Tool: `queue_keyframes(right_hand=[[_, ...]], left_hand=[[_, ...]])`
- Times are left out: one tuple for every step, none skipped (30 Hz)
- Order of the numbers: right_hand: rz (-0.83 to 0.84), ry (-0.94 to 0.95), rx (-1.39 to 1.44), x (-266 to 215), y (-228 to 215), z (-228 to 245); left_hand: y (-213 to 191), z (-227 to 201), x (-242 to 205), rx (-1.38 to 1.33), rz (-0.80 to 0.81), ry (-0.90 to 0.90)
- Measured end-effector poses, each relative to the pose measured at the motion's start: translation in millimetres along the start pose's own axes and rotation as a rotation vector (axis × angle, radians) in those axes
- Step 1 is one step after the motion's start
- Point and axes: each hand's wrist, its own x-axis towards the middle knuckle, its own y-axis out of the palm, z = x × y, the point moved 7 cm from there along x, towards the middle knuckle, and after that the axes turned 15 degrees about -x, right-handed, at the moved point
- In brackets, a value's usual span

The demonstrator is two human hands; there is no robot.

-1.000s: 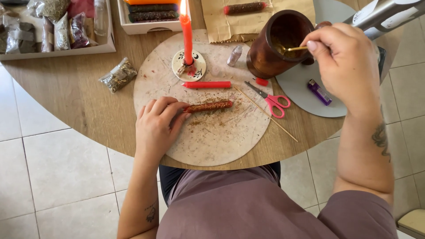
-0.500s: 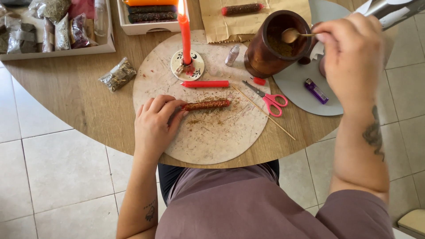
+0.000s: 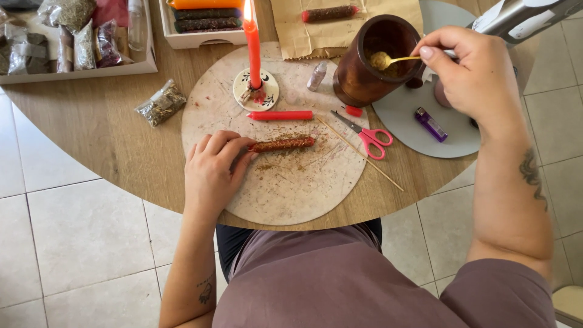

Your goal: Applying dried herbs to the surface of a red candle by rolling it in herbs and using a lighter to melt the wax for better adhesion.

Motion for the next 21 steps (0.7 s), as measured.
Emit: queue_keyframes(right_hand=[[-0.003, -0.003, -0.001, -1, 2, -3], [-0.034, 0.006, 0.023, -3, 2, -6], [-0.066, 0.016, 0.047, -5, 2, -10], [-0.066, 0.014, 0.047, -6, 3, -11], [-0.080, 0.022, 0.054, -7, 3, -12], [-0.095, 0.033, 0.061, -9, 3, -14], [-0.096, 0.034, 0.061, -8, 4, -16], [-0.156, -0.056, 0.008, -9, 1, -11], [-0.213, -0.147, -0.043, -10, -1, -7], [-0.212, -0.147, -0.042, -12, -1, -3], [-0.208, -0.197, -0.057, -13, -2, 4], [-0.208, -0.247, -0.072, -15, -3, 11], [-0.211, -0.247, -0.072, -16, -3, 13], [-0.207, -0.237, -0.055, -17, -3, 13], [-0.204, -0.227, -0.037, -19, -4, 14], [-0.204, -0.227, -0.036, -19, -3, 15], [-0.168, -0.183, -0.019, -19, -1, 13], [-0.133, -0.138, -0.004, -19, 1, 10], [-0.134, -0.137, -0.005, -19, 3, 9], [-0.147, -0.139, 0.006, -19, 4, 8], [-0.160, -0.140, 0.017, -20, 5, 7]], left_hand=[[0, 0, 1, 0.001, -0.004, 0.000], [-1, -1, 1, -0.004, -0.007, 0.002], [-1, -2, 1, -0.010, -0.010, 0.004], [-1, -2, 0, -0.009, -0.011, 0.003], [-1, -1, 0, 0.001, -0.010, 0.001], [0, -1, 0, 0.010, -0.007, 0.001], [0, -1, 1, 0.010, -0.007, 0.002], [0, -1, 1, 0.006, -0.001, -0.002], [0, -1, 1, 0.001, 0.005, -0.007], [0, -1, 0, 0.002, 0.006, -0.008], [0, -1, 0, 0.003, 0.004, -0.010], [0, -1, 1, 0.005, 0.000, -0.009], [0, -1, 1, 0.006, -0.001, -0.007], [0, -1, 1, 0.003, -0.007, -0.006], [0, 0, 0, 0.001, -0.013, -0.004], [0, -1, 0, 0.002, -0.013, -0.004], [-1, -1, 0, 0.000, -0.009, -0.001], [-1, -2, 1, -0.003, -0.006, 0.003], [-1, -2, 2, -0.005, -0.007, 0.005], [-1, -2, 1, -0.005, -0.004, 0.002], [0, -2, 1, -0.005, 0.000, 0.000]])
